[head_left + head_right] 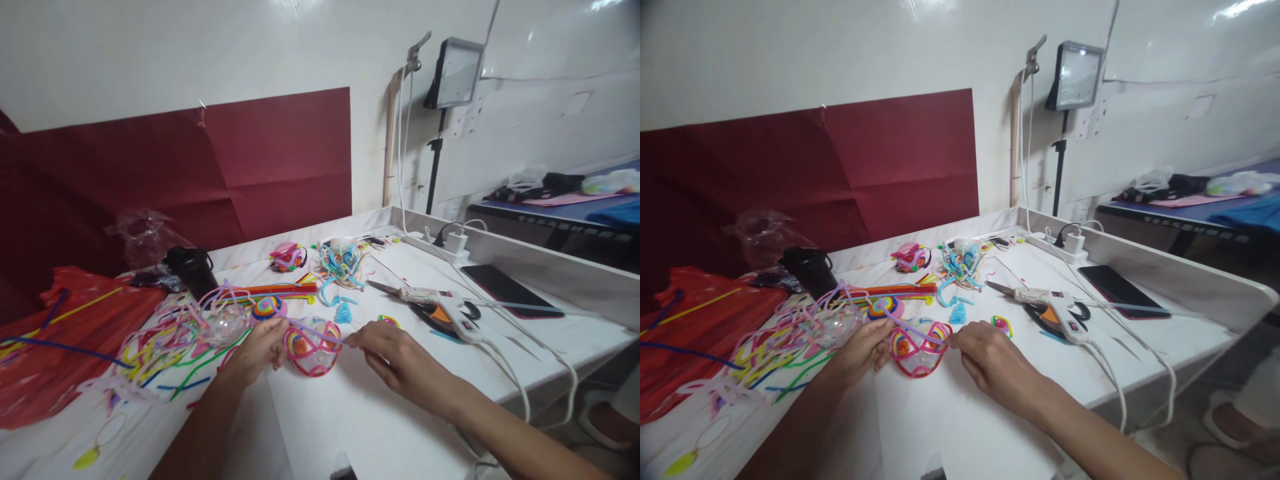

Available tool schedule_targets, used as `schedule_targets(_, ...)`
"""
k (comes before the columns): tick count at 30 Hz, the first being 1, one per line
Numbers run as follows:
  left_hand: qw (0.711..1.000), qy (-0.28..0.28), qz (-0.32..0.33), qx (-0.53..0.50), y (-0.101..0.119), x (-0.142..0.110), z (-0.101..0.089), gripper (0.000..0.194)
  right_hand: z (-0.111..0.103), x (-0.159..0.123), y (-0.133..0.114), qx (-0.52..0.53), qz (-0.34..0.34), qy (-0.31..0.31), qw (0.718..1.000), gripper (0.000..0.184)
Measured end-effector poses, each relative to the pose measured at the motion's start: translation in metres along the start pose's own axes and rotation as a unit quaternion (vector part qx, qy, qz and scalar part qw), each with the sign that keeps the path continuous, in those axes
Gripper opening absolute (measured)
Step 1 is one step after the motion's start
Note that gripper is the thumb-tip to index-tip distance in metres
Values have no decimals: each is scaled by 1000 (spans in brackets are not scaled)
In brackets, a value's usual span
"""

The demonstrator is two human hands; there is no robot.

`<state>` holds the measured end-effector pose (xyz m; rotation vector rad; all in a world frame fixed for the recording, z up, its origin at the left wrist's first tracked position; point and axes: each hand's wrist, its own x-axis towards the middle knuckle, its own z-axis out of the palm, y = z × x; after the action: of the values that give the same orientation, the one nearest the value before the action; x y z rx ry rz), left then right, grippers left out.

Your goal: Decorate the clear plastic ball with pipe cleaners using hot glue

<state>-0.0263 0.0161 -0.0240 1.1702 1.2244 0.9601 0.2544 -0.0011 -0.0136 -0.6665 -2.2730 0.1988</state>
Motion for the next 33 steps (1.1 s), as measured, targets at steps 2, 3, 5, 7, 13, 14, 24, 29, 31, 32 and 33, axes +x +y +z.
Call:
schedule_targets(2, 1000, 7, -3, 3, 1, 0, 1, 50, -2, 1, 0, 9, 5, -22, 1000, 36)
schedule_targets(3, 1000, 11, -4, 5, 1, -1, 2, 51, -3, 2, 0, 16, 7, -32, 999, 38)
schedule_targets(5, 1000, 18, -6, 13, 3, -2, 4, 53, -4, 5, -1, 30, 12, -51, 998, 41)
schedule_targets(7, 999, 24, -4, 22, 5, -2, 6, 52, -6, 7, -1, 38, 14, -67, 997, 42)
schedule_targets(13, 998, 44, 8, 45, 4, -1, 6, 45, -6, 17, -4, -17, 10, -72, 997, 31)
schedule_targets(14, 998, 46, 10, 47, 3, -1, 6, 43, -5, 19, -4, -27, -1, -72, 997, 27)
schedule_targets(24, 997, 53, 3, 48, 6, 0, 9, 39, -4, 48, 8, -63, -65, -127, 988, 20)
schedule_targets(29, 997, 45, 4, 69, 7, -1, 8, 41, -7, 60, 7, -111, -98, -161, 976, 20)
schedule_targets(31, 996, 44, 4, 82, 7, -1, 7, 40, -7, 63, 6, -129, -113, -172, 970, 21)
schedule_targets(32, 995, 44, 2, 88, 8, -2, 7, 40, -7, 65, 6, -137, -119, -173, 968, 20)
schedule_targets(33, 995, 46, 0, 92, 8, -2, 8, 39, -7, 67, 6, -145, -125, -171, 966, 18)
